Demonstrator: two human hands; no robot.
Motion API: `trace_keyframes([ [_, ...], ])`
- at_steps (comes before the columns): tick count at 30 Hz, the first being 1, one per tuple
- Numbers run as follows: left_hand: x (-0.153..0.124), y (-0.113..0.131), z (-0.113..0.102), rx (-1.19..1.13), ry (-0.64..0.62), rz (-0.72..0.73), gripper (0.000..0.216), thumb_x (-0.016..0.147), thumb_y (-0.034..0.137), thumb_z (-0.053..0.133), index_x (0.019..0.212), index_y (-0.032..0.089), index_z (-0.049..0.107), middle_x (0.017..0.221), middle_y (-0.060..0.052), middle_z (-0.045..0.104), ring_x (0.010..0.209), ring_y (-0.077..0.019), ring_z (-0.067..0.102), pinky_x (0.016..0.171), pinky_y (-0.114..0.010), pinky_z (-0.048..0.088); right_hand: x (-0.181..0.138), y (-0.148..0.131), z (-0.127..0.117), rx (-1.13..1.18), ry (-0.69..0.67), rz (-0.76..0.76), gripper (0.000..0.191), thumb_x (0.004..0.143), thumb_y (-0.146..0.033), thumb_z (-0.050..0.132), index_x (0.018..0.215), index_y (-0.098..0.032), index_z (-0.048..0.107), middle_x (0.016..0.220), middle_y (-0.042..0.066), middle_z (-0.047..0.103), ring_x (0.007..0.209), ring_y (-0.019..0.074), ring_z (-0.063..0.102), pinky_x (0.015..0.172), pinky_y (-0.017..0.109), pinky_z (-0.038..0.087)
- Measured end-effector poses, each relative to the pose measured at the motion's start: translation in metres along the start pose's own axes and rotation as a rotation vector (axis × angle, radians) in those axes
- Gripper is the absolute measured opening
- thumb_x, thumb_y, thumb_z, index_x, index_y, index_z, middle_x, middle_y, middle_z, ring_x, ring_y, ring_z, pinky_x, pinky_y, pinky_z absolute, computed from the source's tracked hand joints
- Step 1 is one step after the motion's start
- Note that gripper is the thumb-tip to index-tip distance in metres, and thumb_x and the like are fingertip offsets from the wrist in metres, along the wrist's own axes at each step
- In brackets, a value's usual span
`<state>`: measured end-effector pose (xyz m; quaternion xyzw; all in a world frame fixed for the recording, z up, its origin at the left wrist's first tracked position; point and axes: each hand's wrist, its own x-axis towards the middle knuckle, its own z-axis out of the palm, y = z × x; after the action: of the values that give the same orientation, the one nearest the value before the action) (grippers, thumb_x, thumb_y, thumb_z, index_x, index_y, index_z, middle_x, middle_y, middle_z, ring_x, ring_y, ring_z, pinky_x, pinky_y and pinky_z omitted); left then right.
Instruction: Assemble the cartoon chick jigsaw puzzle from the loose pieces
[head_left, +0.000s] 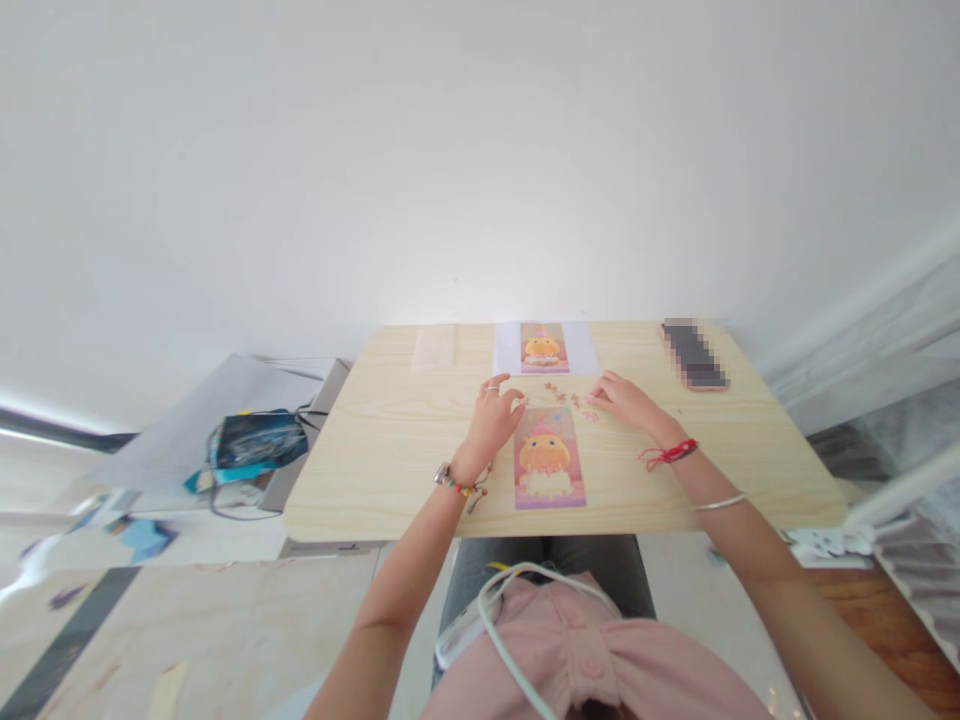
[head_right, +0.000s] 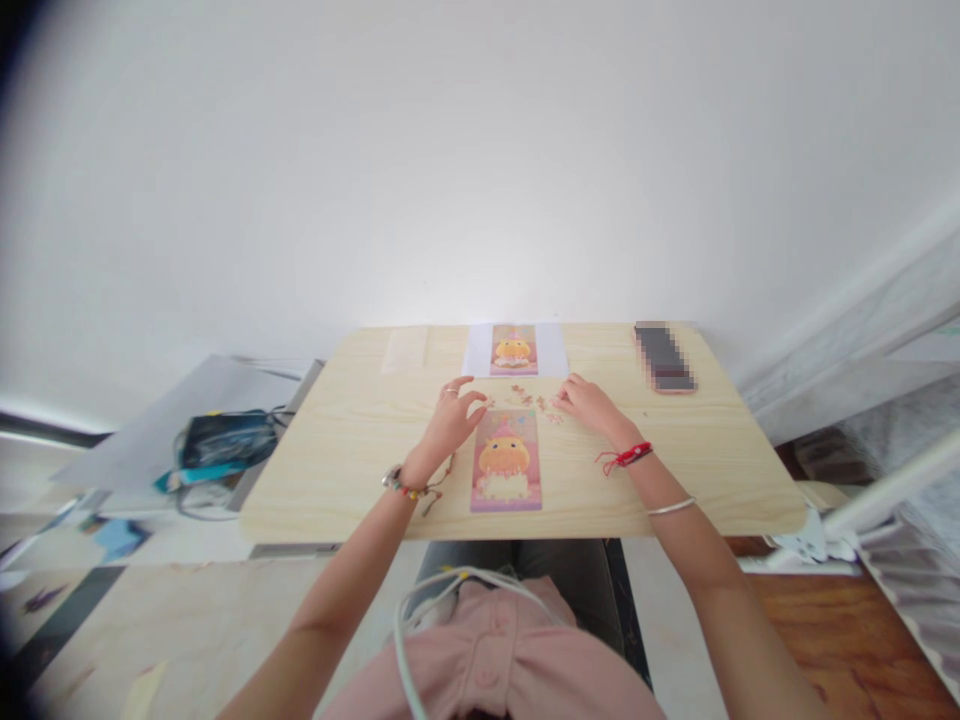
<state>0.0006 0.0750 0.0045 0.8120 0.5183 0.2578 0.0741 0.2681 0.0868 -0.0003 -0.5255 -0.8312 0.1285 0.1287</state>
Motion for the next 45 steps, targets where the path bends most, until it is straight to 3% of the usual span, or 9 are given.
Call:
trace_keyframes([
  [4,0.001,0.013,0.002,-0.092,0.006,0.008,0.011,0.076,0.019,0.056,0.087,0.018,0.060,0.116,-0.011,0.046,0.114,-0.0245,0.041,0.096,-0.043,0.036,-0.006,-0.019,-0.010,-0.026,0.115,-0.018,0.019,0.086,-0.031,0.044,0.085,-0.016,0.056,0.089,0.007,0.052,0.082,0.0180,0.052,0.075,0.029,0.038],
  [8,0.003,0.033,-0.002,-0.328,-0.011,0.029,0.010,0.079,0.022,0.055,0.086,0.019,0.061,0.114,-0.009,0.049,0.112,-0.0209,0.045,0.096,-0.040,0.038,-0.013,-0.055,-0.024,-0.095,0.227,-0.086,0.023,0.087,-0.034,0.041,0.090,-0.017,0.055,0.092,0.009,0.053,0.088,0.0215,0.051,0.077,0.033,0.037],
  [12,0.002,0.048,-0.008,-0.540,-0.055,-0.025,0.012,0.080,0.024,0.053,0.084,0.019,0.063,0.114,-0.009,0.051,0.110,-0.0199,0.047,0.084,-0.034,0.047,-0.021,-0.083,-0.031,-0.142,0.270,-0.132,0.026,0.089,-0.033,0.037,0.094,-0.016,0.056,0.095,0.012,0.053,0.094,0.0237,0.049,0.080,0.036,0.034],
  [22,-0.002,0.050,-0.019,-0.733,-0.105,-0.104,0.013,0.078,0.026,0.055,0.080,0.017,0.064,0.114,-0.009,0.052,0.109,-0.0199,0.048,0.077,-0.029,0.048,-0.025,-0.095,-0.020,-0.206,0.484,-0.236,0.020,0.088,-0.030,0.041,0.089,-0.015,0.055,0.089,0.008,0.057,0.086,0.0196,0.052,0.073,0.033,0.037],
  [30,-0.005,0.050,-0.014,-0.795,-0.146,-0.149,0.011,0.078,0.026,0.056,0.077,0.017,0.062,0.117,-0.010,0.051,0.108,-0.0195,0.049,0.079,-0.030,0.047,-0.026,-0.098,-0.012,-0.207,0.477,-0.202,0.019,0.088,-0.029,0.043,0.089,-0.014,0.055,0.086,0.008,0.057,0.083,0.0188,0.053,0.072,0.033,0.037],
  [35,-0.006,0.049,-0.014,-0.788,-0.163,-0.142,0.013,0.079,0.024,0.053,0.076,0.015,0.060,0.117,-0.011,0.049,0.109,-0.0195,0.048,0.078,-0.029,0.047,-0.028,-0.099,-0.013,-0.087,0.476,-0.186,0.020,0.087,-0.030,0.045,0.095,-0.015,0.055,0.088,0.008,0.056,0.084,0.0195,0.053,0.072,0.033,0.040],
  [39,-0.004,0.042,-0.025,-0.670,-0.267,-0.027,0.013,0.080,0.022,0.050,0.078,0.014,0.060,0.115,-0.013,0.049,0.107,-0.0205,0.048,0.079,-0.032,0.047,-0.029,-0.092,-0.022,0.031,0.361,-0.261,0.023,0.087,-0.027,0.043,0.107,-0.020,0.054,0.096,0.007,0.054,0.087,0.0178,0.053,0.075,0.032,0.043],
  [42,-0.001,0.037,-0.032,-0.566,-0.320,0.101,0.011,0.079,0.017,0.050,0.076,0.015,0.060,0.112,-0.012,0.051,0.107,-0.0207,0.048,0.084,-0.035,0.044,-0.030,-0.088,-0.025,0.030,0.314,-0.332,0.018,0.087,-0.025,0.044,0.094,-0.021,0.061,0.091,0.006,0.055,0.083,0.0167,0.053,0.073,0.031,0.044],
  [45,0.000,0.036,-0.035,-0.525,-0.313,0.142,0.011,0.079,0.016,0.050,0.076,0.015,0.060,0.110,-0.012,0.051,0.106,-0.0204,0.049,0.086,-0.035,0.043,-0.031,-0.091,-0.023,-0.012,0.353,-0.384,0.020,0.087,-0.025,0.045,0.082,-0.019,0.063,0.086,0.006,0.056,0.082,0.0167,0.052,0.073,0.031,0.043],
])
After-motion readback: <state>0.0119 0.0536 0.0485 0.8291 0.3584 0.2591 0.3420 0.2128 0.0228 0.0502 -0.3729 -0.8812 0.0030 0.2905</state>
